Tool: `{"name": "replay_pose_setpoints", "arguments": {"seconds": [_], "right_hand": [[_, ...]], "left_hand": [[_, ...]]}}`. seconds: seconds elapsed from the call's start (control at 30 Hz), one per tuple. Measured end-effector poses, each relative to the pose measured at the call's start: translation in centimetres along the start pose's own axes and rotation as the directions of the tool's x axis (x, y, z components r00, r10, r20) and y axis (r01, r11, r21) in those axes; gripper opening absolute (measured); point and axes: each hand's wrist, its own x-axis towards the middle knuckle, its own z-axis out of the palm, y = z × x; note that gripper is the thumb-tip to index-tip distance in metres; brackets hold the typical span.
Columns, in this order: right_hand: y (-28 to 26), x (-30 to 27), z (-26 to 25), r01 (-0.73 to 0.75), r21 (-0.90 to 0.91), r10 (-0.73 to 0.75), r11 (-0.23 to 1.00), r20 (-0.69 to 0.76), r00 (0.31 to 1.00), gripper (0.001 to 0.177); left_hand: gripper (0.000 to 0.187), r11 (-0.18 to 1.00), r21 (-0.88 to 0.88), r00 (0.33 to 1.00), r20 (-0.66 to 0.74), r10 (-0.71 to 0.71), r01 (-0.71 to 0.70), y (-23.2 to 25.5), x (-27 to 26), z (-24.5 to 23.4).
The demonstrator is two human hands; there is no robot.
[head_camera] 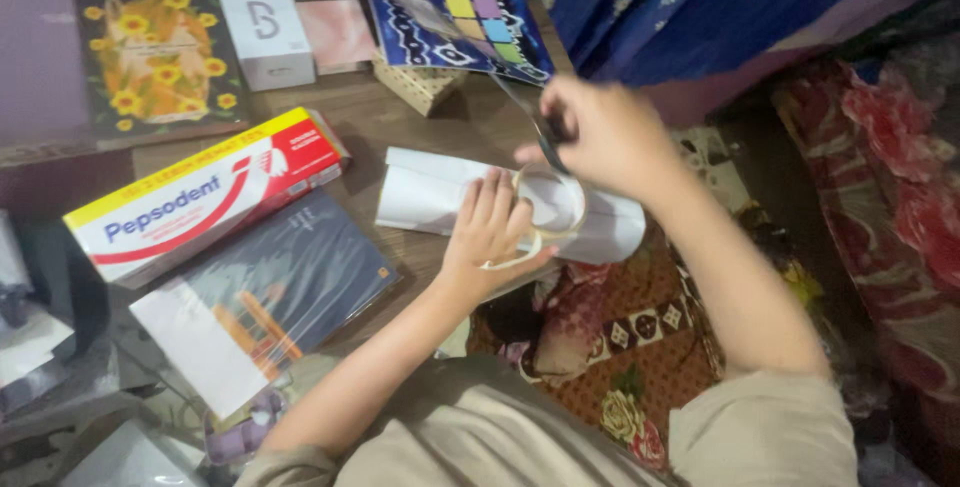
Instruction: The person wraps a book with a patterned paper cover, folds the edges, and secures the package with clear tape. They use scissors to cut the tape and smooth the folds to complete the wrapping.
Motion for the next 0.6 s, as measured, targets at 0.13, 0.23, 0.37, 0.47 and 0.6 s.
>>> {"name": "replay_pose_setpoints", "arguments": {"seconds": [0.13,0.23,0.37,0.47,0.6], "right_hand": [[1.3,-2.8,1.1,0.054,0.122,-0.042,0.991,-0.098,0.994,0.048],[3.0,-1.8,2.2,0.218,0.161,-0.199,0.963,-0.126,0.972,0.048],[4.6,-0.6,4.5,0.089,0.187,-0.090,0.978,0.000,0.996,0.037],[6.0,-0.5,5.5,0.089,0.305,-0.071,0.948,-0.071,0.995,0.038],[8.5,-0.7,6.0,0.220,0.618,0.009,0.755,-0.344,0.939,0.040]], "left_hand": [[0.068,1.000,0.000,1.000,-0.023,0.000,0.000,-0.1,-0.1,0.3],[0.064,1.000,0.006,1.000,-0.005,-0.006,0.006,-0.3,-0.4,0.5],[0.063,1.000,-0.002,0.999,-0.047,0.020,-0.020,-0.6,-0.6,0.6],[0.069,0.996,0.033,0.996,-0.044,0.078,-0.077,-1.0,-0.6,0.3],[0.085,0.999,0.043,0.999,0.038,0.002,-0.004,-0.6,-0.7,0.0]]}}
